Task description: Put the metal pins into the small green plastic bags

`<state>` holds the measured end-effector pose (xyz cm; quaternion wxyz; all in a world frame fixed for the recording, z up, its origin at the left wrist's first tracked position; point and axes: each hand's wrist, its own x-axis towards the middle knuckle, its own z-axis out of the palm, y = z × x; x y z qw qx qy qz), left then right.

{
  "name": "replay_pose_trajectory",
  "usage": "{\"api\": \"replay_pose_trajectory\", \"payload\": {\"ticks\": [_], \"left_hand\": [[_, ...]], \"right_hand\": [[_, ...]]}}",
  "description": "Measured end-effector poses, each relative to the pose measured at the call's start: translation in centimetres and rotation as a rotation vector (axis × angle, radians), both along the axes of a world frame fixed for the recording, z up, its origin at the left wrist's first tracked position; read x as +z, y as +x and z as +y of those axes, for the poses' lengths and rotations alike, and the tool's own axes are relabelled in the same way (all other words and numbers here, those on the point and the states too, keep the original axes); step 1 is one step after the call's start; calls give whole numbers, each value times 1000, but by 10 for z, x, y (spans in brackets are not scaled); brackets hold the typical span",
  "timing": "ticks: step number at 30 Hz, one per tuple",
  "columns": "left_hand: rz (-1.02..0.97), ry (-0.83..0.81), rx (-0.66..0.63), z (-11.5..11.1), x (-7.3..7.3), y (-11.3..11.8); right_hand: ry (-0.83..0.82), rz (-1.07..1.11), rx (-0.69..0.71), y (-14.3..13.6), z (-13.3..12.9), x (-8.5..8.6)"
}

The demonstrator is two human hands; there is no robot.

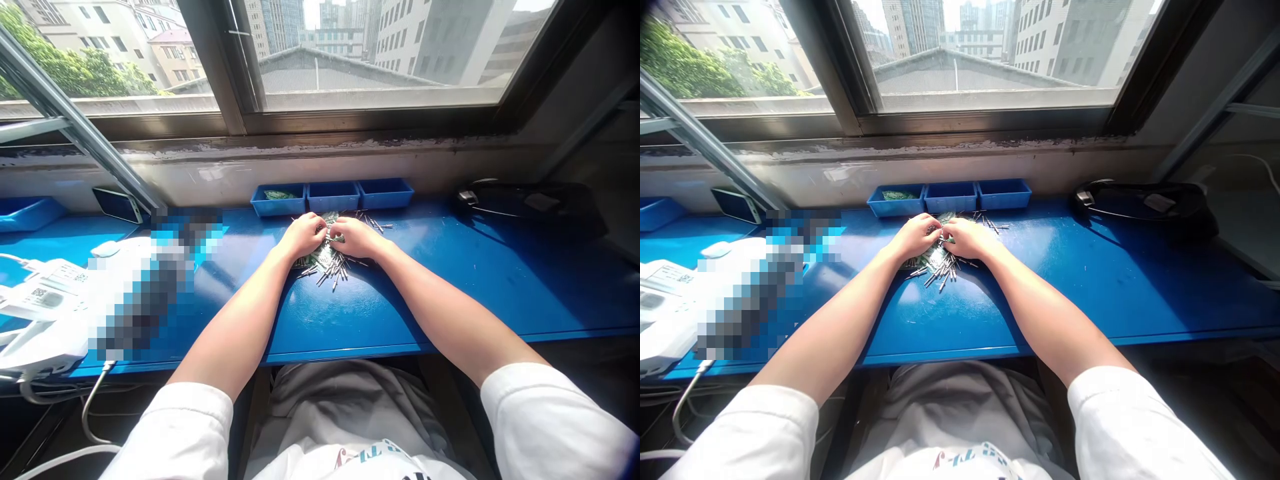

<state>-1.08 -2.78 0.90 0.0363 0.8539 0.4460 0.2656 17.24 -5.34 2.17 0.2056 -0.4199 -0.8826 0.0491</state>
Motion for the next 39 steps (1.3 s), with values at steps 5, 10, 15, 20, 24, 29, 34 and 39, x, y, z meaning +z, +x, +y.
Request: {"api": "replay_pose_trajectory", "payload": {"ticks": [5, 10, 15, 20, 24, 29, 34, 39], "left_hand": [[0, 4, -2, 1, -1, 0], [3, 0, -8, 1, 0, 0], [22, -7, -16, 3, -1, 0], [61, -18, -4, 9, -5, 2], [54, -15, -32, 13, -8, 1], [-64, 85, -139, 11, -5, 0], [-330, 140, -141, 2, 6, 7], [-559, -63, -102, -5, 12, 11]], "right_hand": [[16, -7, 7, -1, 0, 0], [44, -12, 37, -4, -1, -1], [55, 42, 8, -5, -2, 0], [86, 91, -73, -3, 2, -2], [105, 114, -88, 1, 8, -7], [118, 170, -99, 3, 11, -9], [141, 271, -54, 4, 11, -8], [93, 360, -20, 2, 12, -7]]}}
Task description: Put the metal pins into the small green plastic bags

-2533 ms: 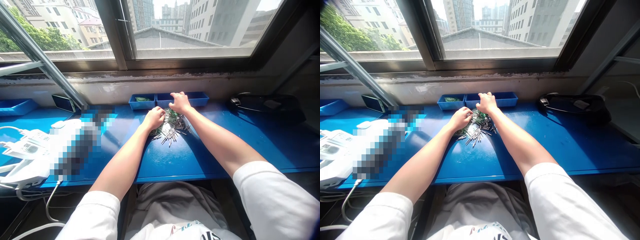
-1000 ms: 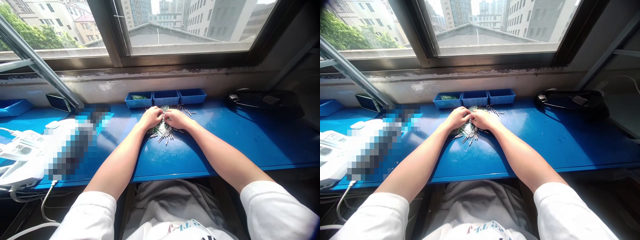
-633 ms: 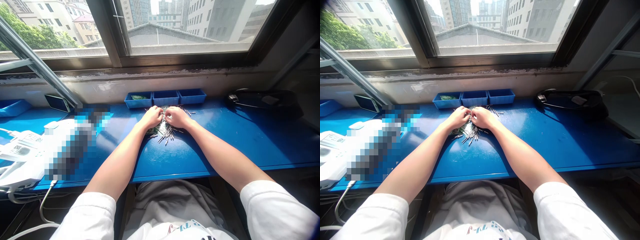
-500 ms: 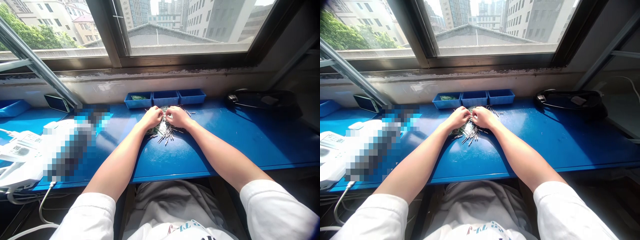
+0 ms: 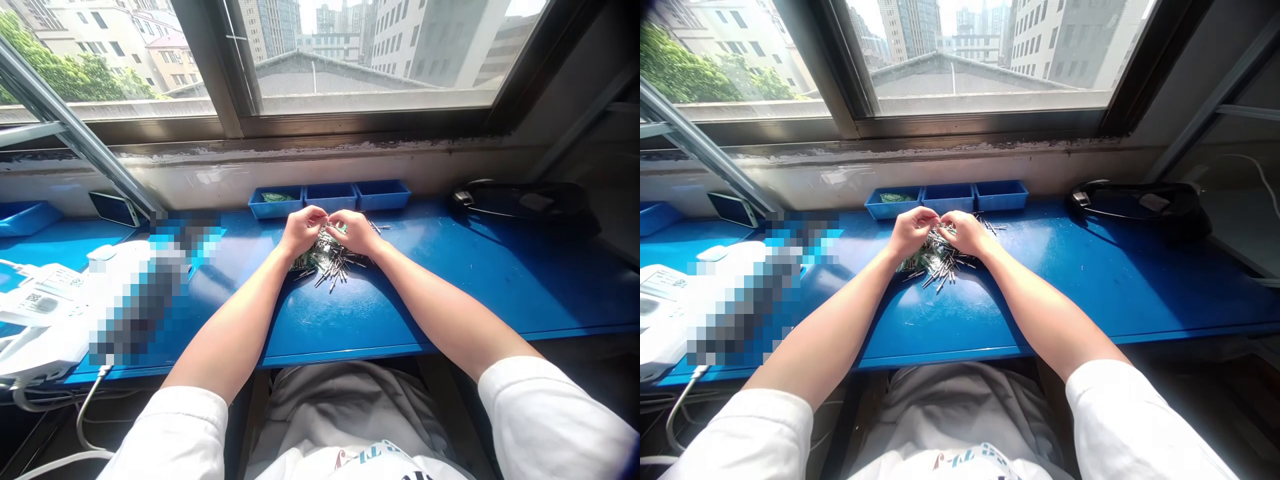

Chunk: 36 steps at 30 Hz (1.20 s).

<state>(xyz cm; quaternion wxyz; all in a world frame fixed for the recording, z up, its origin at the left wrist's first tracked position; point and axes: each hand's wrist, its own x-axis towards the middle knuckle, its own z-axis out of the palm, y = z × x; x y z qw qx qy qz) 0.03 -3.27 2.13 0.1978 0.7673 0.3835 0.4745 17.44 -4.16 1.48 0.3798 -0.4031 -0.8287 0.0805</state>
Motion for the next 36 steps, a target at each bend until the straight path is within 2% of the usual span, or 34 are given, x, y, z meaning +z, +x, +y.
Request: {"api": "replay_pose_trajectory", "payload": {"ticks": [6, 11, 16, 20, 26, 36], "left_hand": [[-177, -154, -74, 2, -1, -1], [-261, -203, -124, 4, 1, -2], [-123, -122, -42, 3, 2, -4], [59, -49, 43, -1, 0, -3], [248, 28, 97, -2, -1, -3], [319, 30, 123, -4, 1, -3]], "right_hand": [[-44, 124, 4, 0, 3, -2], [-57, 149, 4, 0, 3, -2], [-43, 230, -26, 1, 2, 1], [-112, 284, -66, 2, 2, 2], [-172, 378, 26, 1, 1, 2], [-303, 580, 130, 5, 1, 11]]}}
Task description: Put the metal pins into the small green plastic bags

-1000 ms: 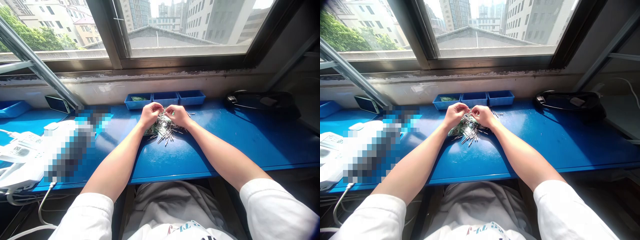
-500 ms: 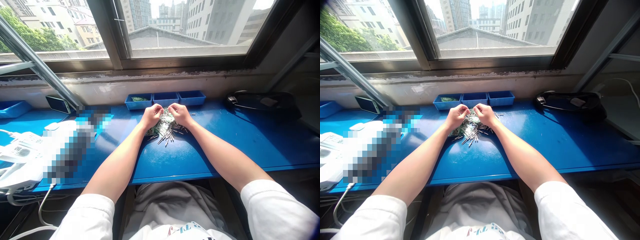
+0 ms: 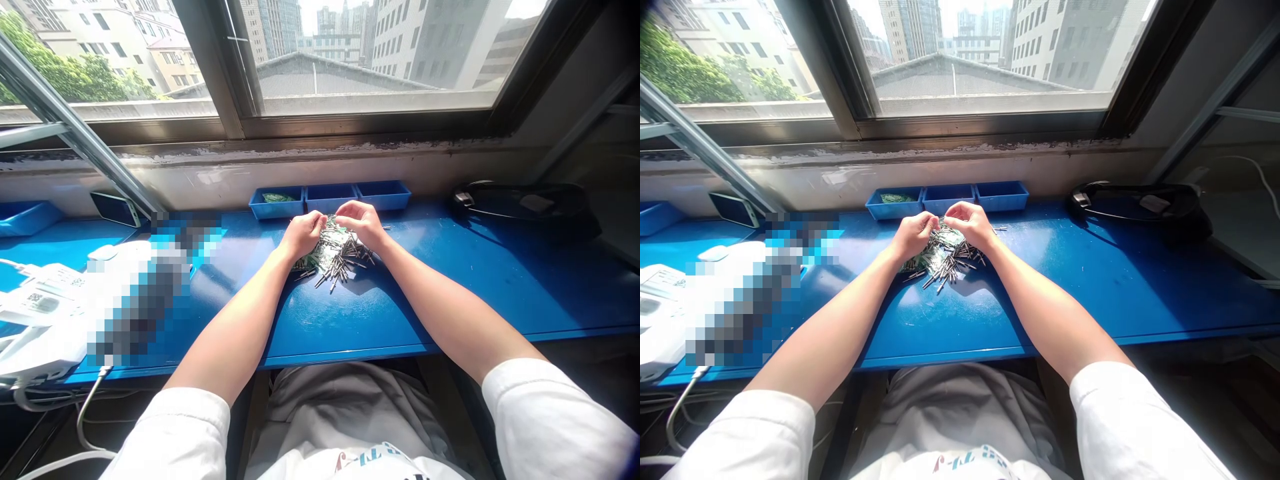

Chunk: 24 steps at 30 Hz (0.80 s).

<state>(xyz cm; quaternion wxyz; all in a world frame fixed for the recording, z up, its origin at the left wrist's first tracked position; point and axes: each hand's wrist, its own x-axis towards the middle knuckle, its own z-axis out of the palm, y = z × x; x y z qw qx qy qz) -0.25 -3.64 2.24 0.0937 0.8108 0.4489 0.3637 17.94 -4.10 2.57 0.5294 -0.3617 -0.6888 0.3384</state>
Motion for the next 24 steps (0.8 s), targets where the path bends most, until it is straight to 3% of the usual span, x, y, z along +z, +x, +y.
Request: {"api": "replay_pose_trajectory", "payload": {"ticks": [4, 9, 12, 24], "left_hand": [[19, 41, 30, 2, 0, 0], [81, 40, 65, 6, -2, -2], [120, 45, 63, 7, -5, -3], [193, 30, 53, 8, -6, -4]], "right_hand": [[38, -87, -168, 6, 7, -4], [145, -451, -466, 20, 21, -9], [79, -635, -577, 27, 30, -13], [-96, -773, -649, 39, 41, -16]]}}
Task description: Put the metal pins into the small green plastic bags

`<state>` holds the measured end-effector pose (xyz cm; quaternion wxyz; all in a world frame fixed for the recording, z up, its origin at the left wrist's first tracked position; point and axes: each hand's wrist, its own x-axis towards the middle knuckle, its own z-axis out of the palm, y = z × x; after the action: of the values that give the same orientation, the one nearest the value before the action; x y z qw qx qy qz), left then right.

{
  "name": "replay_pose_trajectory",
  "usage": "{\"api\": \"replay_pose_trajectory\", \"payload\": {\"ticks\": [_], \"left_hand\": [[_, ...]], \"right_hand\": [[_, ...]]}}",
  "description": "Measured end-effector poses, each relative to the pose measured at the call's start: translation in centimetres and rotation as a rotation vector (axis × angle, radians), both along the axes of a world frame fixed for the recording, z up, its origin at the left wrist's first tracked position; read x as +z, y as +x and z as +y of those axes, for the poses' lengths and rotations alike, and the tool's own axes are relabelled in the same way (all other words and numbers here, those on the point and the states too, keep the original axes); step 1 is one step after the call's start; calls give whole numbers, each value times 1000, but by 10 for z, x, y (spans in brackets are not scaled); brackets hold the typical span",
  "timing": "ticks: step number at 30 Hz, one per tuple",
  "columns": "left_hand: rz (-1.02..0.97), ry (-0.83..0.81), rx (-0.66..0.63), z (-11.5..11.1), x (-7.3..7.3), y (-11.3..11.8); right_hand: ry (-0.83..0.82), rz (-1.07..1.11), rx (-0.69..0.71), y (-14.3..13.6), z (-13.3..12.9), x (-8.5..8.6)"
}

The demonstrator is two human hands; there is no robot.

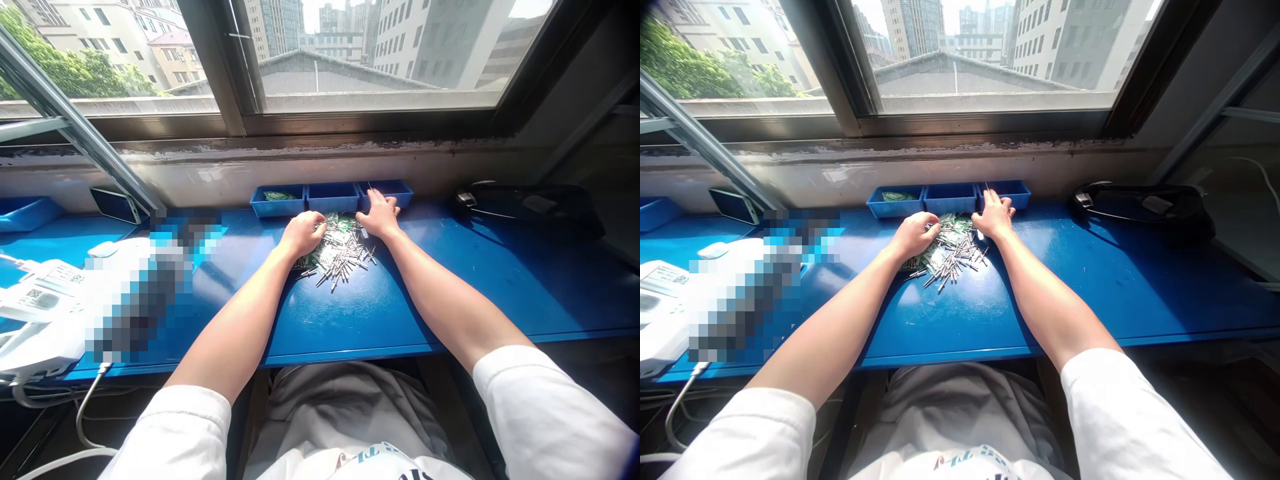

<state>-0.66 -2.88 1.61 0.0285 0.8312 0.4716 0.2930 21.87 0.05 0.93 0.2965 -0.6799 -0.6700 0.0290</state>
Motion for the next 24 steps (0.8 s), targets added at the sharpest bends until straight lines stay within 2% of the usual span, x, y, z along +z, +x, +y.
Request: {"api": "replay_pose_trajectory", "payload": {"ticks": [5, 9, 11, 13, 15, 17, 20, 24], "left_hand": [[13, 9, -22, 1, -2, -2], [31, 5, -37, 1, -4, -3], [39, -4, -44, 1, -4, -2], [44, -10, -53, 1, -4, -2], [44, -13, -60, 0, -3, -2], [42, -16, -62, 0, -3, -2], [34, -12, -60, 1, -4, -2], [24, -3, -72, 2, -6, -3]], "right_hand": [[-36, -22, -42, 0, 1, -2], [87, 9, 5, -4, -4, 0], [181, 45, 117, -8, -10, 5], [197, 57, 331, -12, -20, 13], [88, 68, 559, -18, -32, 22], [-62, 71, 672, -24, -44, 31], [-245, -28, 772, -32, -55, 43], [-386, -166, 832, -36, -59, 51]]}}
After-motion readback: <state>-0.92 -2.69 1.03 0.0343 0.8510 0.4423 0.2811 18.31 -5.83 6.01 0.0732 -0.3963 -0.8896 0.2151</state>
